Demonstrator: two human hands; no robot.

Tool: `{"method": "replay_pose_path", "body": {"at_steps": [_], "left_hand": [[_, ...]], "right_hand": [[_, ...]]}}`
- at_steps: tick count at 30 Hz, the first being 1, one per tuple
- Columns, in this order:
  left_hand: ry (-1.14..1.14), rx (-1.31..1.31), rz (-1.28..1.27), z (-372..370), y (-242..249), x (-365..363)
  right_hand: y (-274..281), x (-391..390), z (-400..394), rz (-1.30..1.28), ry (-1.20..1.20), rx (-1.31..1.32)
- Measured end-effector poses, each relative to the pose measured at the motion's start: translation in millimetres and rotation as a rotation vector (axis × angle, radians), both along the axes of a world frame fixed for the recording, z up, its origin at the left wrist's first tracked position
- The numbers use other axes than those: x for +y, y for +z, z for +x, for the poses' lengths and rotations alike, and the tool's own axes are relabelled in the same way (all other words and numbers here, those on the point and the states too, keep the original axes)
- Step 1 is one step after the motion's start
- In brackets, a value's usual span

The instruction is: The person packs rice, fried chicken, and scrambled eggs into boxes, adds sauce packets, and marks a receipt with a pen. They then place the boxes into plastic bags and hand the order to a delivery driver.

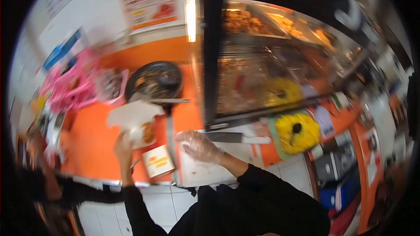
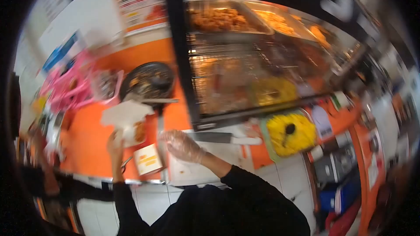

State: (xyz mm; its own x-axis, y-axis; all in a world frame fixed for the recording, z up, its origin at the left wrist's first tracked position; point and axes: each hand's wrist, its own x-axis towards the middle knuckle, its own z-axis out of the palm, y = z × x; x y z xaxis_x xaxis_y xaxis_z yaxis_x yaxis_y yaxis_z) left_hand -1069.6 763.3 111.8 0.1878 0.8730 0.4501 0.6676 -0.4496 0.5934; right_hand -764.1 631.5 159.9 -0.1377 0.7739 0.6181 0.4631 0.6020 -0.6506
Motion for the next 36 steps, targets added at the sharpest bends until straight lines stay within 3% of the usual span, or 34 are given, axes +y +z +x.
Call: {"method": "replay_pose_path", "body": {"at_steps": [1,2,3,4,5,6,8,9,11,13,15,17,19,21,22,26,31,33,36], "left_hand": [[0.055,-0.290,-0.019,2.6,-7.0,-12.1],[0.136,-0.377,-0.088,10.3,2.1,-31.6],[0.105,-0.400,-0.018,-3.1,-17.9,-34.2],[0.183,-0.449,0.021,17.9,-4.0,-57.9],[0.272,-0.496,0.064,42.0,11.6,-88.1],[0.331,-0.552,0.085,59.9,7.5,-102.7],[0.345,-0.611,0.117,103.1,-3.1,-126.6],[0.298,-0.614,0.127,133.0,-8.1,-138.8],[0.040,-0.654,0.086,211.3,-8.1,-172.2],[-0.269,-0.611,-0.041,288.8,6.4,-209.0],[-0.543,-0.532,-0.219,350.6,6.7,-235.5],[-0.710,-0.328,-0.219,398.6,20.2,-269.0],[-0.721,-0.030,0.003,429.2,2.1,-285.9],[-0.707,0.027,0.020,442.9,-10.2,-300.1],[-0.674,0.082,-0.008,444.9,-17.2,-305.0],[-0.661,0.179,-0.021,440.5,-28.1,-306.6],[-0.609,0.178,-0.049,438.7,-10.5,-316.6],[-0.587,0.202,-0.044,436.0,-18.5,-313.9],[-0.581,0.131,-0.022,438.9,-37.7,-304.9]], "right_hand": [[15.8,-32.2,22.8,-0.061,-0.011,0.056],[30.4,-63.4,47.7,0.002,-0.168,0.033],[6.3,-80.8,80.7,0.015,-0.355,0.031],[4.3,-101.0,112.6,-0.019,-0.465,0.195],[-7.3,-125.9,150.3,-0.069,-0.737,0.109],[-5.0,-143.2,177.2,-0.267,-0.765,0.621],[13.6,-188.4,233.7,-0.153,-1.388,-0.224],[11.8,-195.6,247.2,-0.131,-1.403,-0.225],[-0.6,-214.4,267.5,-0.678,-1.275,-0.281],[23.8,-216.8,256.4,-0.959,-1.214,-0.297],[10.2,-211.3,266.6,-1.014,-1.237,-0.278],[-19.6,-204.8,285.3,-1.000,-1.263,-0.205],[-35.4,-203.2,304.6,-0.992,-1.286,-0.142],[-42.6,-204.5,316.9,-0.981,-1.157,-0.131],[9.0,-218.2,310.4,-1.094,-1.125,0.071],[-7.6,-215.7,362.4,-1.090,-1.068,0.033],[4.2,-224.3,376.5,-0.915,-1.185,-0.278],[-42.2,-213.1,366.8,-0.881,-1.166,-0.357],[-60.7,-201.3,348.4,-0.871,-1.243,-0.543]]}}
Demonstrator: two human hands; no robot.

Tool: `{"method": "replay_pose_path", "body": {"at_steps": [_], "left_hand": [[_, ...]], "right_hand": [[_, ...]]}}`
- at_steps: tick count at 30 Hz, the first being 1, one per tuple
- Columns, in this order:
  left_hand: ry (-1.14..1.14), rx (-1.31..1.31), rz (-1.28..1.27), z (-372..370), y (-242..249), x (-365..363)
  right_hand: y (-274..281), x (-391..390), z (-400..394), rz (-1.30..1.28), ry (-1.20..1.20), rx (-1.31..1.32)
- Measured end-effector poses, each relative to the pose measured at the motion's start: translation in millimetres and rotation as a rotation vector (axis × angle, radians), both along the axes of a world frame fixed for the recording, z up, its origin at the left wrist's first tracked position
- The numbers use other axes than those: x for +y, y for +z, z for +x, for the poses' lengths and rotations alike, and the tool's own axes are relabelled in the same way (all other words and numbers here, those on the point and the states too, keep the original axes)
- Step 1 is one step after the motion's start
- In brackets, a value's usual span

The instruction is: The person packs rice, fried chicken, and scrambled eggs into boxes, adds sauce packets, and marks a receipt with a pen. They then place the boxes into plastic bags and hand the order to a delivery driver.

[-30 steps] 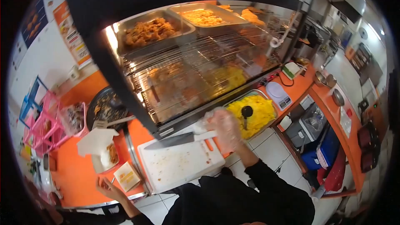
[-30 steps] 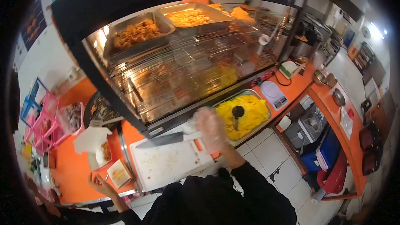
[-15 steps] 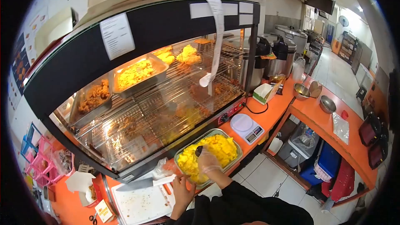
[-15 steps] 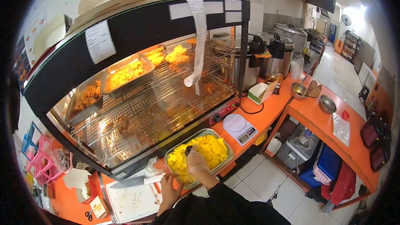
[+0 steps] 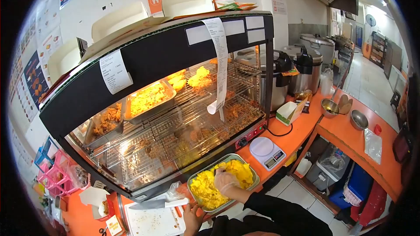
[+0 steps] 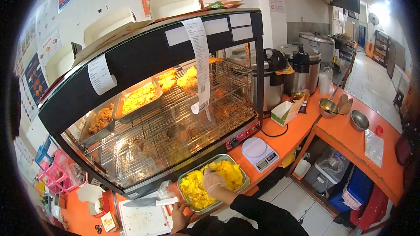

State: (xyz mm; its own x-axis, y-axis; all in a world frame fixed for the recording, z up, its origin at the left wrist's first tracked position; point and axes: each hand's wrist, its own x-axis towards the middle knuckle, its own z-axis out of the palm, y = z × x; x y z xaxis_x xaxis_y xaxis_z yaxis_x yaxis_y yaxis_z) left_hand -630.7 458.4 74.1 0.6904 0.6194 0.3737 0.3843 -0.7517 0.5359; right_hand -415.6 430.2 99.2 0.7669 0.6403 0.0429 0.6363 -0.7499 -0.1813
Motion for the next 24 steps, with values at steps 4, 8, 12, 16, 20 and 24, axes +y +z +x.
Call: {"method": "replay_pose_path", "body": {"at_steps": [4,8,12,16,20,24], "left_hand": [[0.052,0.077,-0.066,0.1,4.5,-8.5],[0.140,0.094,-0.116,2.0,-8.3,-10.0],[0.157,0.095,-0.027,4.2,-7.7,-13.1],[0.150,0.033,-0.021,2.8,5.1,-19.4],[0.125,-0.052,-0.024,-7.1,2.1,-23.1],[0.136,-0.313,-0.192,-36.8,19.7,-45.8]], "right_hand": [[-20.3,-2.5,-13.5,-0.010,0.213,0.025],[-40.9,-5.6,-27.9,-0.019,0.310,-0.100],[-27.8,-12.2,-25.4,-0.077,0.399,-0.012],[16.7,-3.8,21.8,-0.268,0.632,0.309],[13.5,13.0,62.9,-0.189,0.975,0.483],[57.1,1.9,57.3,-0.035,0.474,0.982]]}}
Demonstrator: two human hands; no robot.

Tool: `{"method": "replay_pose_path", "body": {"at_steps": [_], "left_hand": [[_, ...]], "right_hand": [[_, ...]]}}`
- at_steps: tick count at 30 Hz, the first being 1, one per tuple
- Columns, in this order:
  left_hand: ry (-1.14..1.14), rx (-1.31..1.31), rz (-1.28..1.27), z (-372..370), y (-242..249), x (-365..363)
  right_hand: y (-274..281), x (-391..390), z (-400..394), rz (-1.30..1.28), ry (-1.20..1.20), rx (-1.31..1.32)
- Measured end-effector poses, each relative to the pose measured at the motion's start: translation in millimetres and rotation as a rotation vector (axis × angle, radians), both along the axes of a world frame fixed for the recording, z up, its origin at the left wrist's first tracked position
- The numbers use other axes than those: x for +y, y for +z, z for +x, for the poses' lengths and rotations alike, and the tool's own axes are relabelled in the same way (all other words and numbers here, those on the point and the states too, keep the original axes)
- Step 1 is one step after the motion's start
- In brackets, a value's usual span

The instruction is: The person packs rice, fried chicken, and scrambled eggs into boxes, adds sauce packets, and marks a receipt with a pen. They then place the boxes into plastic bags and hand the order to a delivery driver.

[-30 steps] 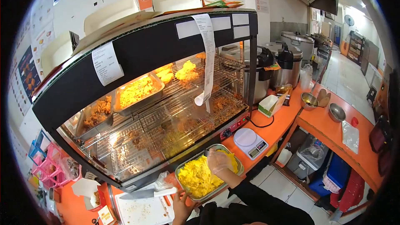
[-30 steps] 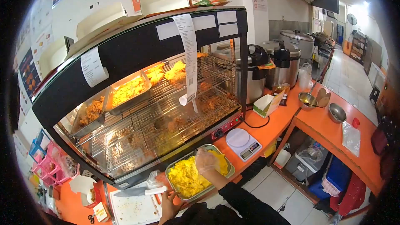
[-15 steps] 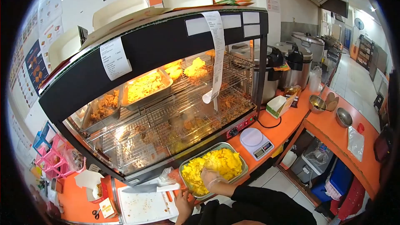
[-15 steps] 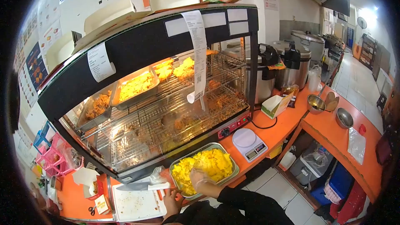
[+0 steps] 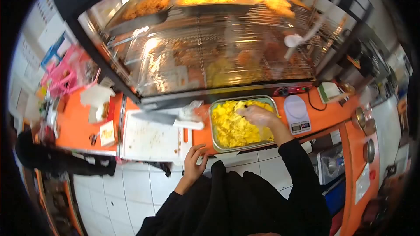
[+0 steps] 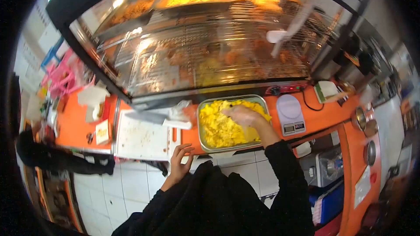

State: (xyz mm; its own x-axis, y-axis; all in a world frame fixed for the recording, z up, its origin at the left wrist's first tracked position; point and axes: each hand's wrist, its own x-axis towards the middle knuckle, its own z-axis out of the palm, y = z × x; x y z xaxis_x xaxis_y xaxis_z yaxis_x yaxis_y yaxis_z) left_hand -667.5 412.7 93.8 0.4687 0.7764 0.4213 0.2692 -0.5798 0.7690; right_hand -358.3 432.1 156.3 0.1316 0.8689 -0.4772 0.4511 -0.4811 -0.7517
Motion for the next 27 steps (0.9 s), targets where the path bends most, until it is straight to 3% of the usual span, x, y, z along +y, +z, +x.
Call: {"method": "replay_pose_path", "body": {"at_steps": [1,3,4,6,9,11,13,14,15,18,21,23,27], "left_hand": [[0.013,0.002,0.083,-14.9,-13.9,-1.6],[0.095,-0.008,-0.038,-41.8,-16.7,-13.9],[0.144,-0.029,-0.133,-56.1,-20.2,-19.8],[0.263,-0.009,-0.164,-87.1,-32.4,-27.8],[0.439,0.036,-0.249,-132.7,-63.2,-40.6],[0.576,0.076,-0.338,-162.7,-96.4,-48.6],[0.532,0.286,-0.539,-194.7,-129.1,-59.5],[0.520,0.269,-0.521,-205.4,-138.3,-61.6],[0.566,0.196,-0.638,-209.6,-134.7,-61.1],[0.562,0.143,-0.665,-236.7,-147.5,-51.8],[0.476,0.162,-0.613,-277.1,-142.9,-27.8],[0.481,0.214,-0.798,-315.3,-146.0,-20.1],[0.706,0.346,-0.765,-402.1,-151.0,-16.7]], "right_hand": [[13.9,-4.2,-5.3,-0.021,0.043,-0.005],[28.5,-9.4,-18.5,-0.149,-0.254,0.452],[20.3,-9.1,-21.8,-0.164,-0.216,0.450],[3.6,-10.2,-27.9,-0.145,-0.367,0.808],[16.4,-5.5,-50.3,-0.218,-0.410,0.969],[14.0,1.4,-65.2,-0.211,-0.370,0.977],[15.9,23.3,-90.0,-0.221,-0.305,0.995],[22.1,33.8,-104.6,-0.269,-0.243,1.032],[31.8,44.4,-122.1,-0.316,-0.188,1.066],[60.5,81.6,-213.4,-0.354,-0.281,1.125],[51.0,127.6,-287.6,-0.258,-0.279,1.090],[57.1,174.0,-347.5,-0.343,0.024,1.193],[29.2,274.8,-458.4,-0.237,0.160,1.150]]}}
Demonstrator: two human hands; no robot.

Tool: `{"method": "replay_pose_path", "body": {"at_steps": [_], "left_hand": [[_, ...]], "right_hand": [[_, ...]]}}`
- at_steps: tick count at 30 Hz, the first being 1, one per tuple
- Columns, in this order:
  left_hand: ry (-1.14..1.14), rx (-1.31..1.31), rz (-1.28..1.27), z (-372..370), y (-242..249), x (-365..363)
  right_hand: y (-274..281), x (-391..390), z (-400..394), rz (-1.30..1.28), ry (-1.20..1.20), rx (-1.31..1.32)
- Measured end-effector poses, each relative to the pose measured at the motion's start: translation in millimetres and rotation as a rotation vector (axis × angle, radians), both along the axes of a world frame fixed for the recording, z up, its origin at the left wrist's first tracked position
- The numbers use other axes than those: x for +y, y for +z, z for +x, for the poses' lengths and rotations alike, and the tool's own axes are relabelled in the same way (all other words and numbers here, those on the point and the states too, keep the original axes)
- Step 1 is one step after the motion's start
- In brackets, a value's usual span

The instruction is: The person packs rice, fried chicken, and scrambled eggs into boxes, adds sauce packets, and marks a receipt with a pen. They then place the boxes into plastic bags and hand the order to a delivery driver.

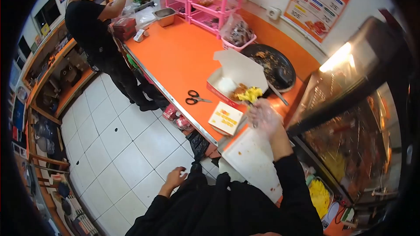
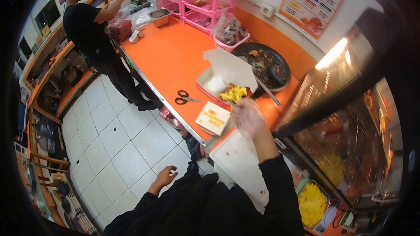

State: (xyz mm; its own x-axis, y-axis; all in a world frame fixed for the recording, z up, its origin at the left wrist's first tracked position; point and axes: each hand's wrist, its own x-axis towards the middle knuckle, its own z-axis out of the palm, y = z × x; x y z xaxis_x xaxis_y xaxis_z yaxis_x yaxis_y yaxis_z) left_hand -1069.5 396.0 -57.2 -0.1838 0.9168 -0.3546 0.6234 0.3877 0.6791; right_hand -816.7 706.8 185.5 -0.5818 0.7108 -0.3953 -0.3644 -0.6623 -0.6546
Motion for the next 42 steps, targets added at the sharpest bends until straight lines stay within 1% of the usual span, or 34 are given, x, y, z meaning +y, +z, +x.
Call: {"method": "replay_pose_path", "body": {"at_steps": [2,4,5,7,8,10,11,12,14,15,17,18,19,20,21,22,23,24,25,26,28,29,30,31,32,34,35,37,39,41,42], "left_hand": [[0.137,0.020,0.024,-37.1,5.7,-7.0],[0.220,0.031,-0.015,-67.8,7.9,-13.2],[0.206,0.037,-0.022,-81.7,10.1,-13.3],[0.224,0.014,-0.023,-100.9,9.0,-8.8],[0.206,0.008,-0.033,-106.3,9.2,-2.3],[0.240,0.053,0.158,-116.0,22.3,20.5],[0.288,0.047,0.212,-115.9,30.6,34.3],[0.315,0.025,0.286,-115.4,41.6,50.5],[0.343,-0.015,0.414,-112.2,58.1,81.8],[0.318,-0.017,0.424,-108.5,68.1,99.1],[0.270,-0.086,0.613,-95.0,89.0,130.2],[0.225,-0.102,0.622,-85.3,100.0,143.8],[0.181,-0.129,0.699,-73.2,112.1,159.0],[0.123,-0.168,0.778,-60.2,125.3,174.1],[0.045,-0.173,0.822,-46.0,138.8,186.2],[-0.015,-0.163,0.890,-27.2,155.5,198.4],[-0.090,-0.213,0.944,-8.8,167.9,210.1],[-0.162,-0.269,0.999,12.7,181.4,220.6],[-0.247,-0.310,1.032,37.7,200.8,228.4],[-0.326,-0.350,1.064,63.4,221.2,232.2],[-0.584,-0.381,1.227,119.2,265.7,235.2],[-0.694,-0.424,1.273,149.8,292.2,229.1],[-0.796,-0.459,1.320,183.3,316.1,218.0],[-0.915,-0.557,1.335,213.9,332.0,209.1],[-1.042,-0.618,1.358,246.8,348.8,198.6],[-1.247,-0.706,1.418,312.5,384.2,171.9],[-1.348,-0.754,1.425,347.2,398.6,159.5],[-1.523,-0.826,1.334,416.5,423.4,134.2],[-1.602,-0.753,1.467,480.5,449.7,116.2],[-1.591,-0.773,1.440,544.8,462.5,109.5],[-1.559,-0.803,1.396,574.6,468.9,107.6]], "right_hand": [[-5.9,42.9,-51.7,0.105,-0.026,-0.296],[-67.7,106.7,-79.7,1.093,0.137,-1.056],[-68.6,107.4,-92.1,1.079,0.126,-1.057],[-56.1,98.0,-121.3,1.339,0.013,-1.521],[-44.3,93.4,-127.6,1.319,0.014,-1.538],[-23.8,88.1,-135.5,1.209,0.169,-1.615],[-25.2,89.4,-136.0,1.255,0.173,-1.681],[-35.4,95.7,-134.9,1.239,0.164,-1.694],[-62.9,113.3,-126.5,1.299,-0.046,-1.585],[-62.0,116.1,-117.5,1.287,-0.071,-1.599],[-56.7,117.1,-90.2,0.541,0.000,-0.540],[-37.1,95.2,-78.8,0.319,-0.085,-0.320],[-17.9,64.0,-68.1,0.112,-0.182,-0.089],[-19.6,46.3,-47.1,0.041,-0.160,0.049],[-56.8,37.4,-26.2,0.279,-0.187,-0.099],[-45.9,-4.7,1.5,0.588,-0.239,0.040],[-29.3,-43.0,19.9,0.125,-0.354,0.172],[-10.9,-80.6,46.4,0.217,-0.296,0.058],[4.0,-116.1,69.6,0.275,-0.342,-0.068],[8.3,-152.4,97.9,0.278,-0.475,-0.150],[19.1,-217.8,170.6,0.435,-0.507,-0.804],[-0.2,-241.0,207.4,0.432,-0.571,-0.819],[-32.9,-259.4,247.9,0.631,-0.674,-1.508],[-50.0,-274.9,272.6,0.785,-0.712,-2.216],[-41.7,-287.6,279.2,0.765,-0.753,-2.227],[-10.1,-302.3,278.6,0.065,-0.893,-2.218],[-16.5,-306.5,287.0,0.063,-0.728,-2.227],[-36.0,-313.6,297.5,0.108,-0.744,-2.235],[-59.2,-322.7,307.8,0.172,-0.759,-2.249],[-80.6,-337.1,322.6,0.505,-0.664,-2.478],[-64.0,-347.5,314.7,0.473,-0.852,-2.337]]}}
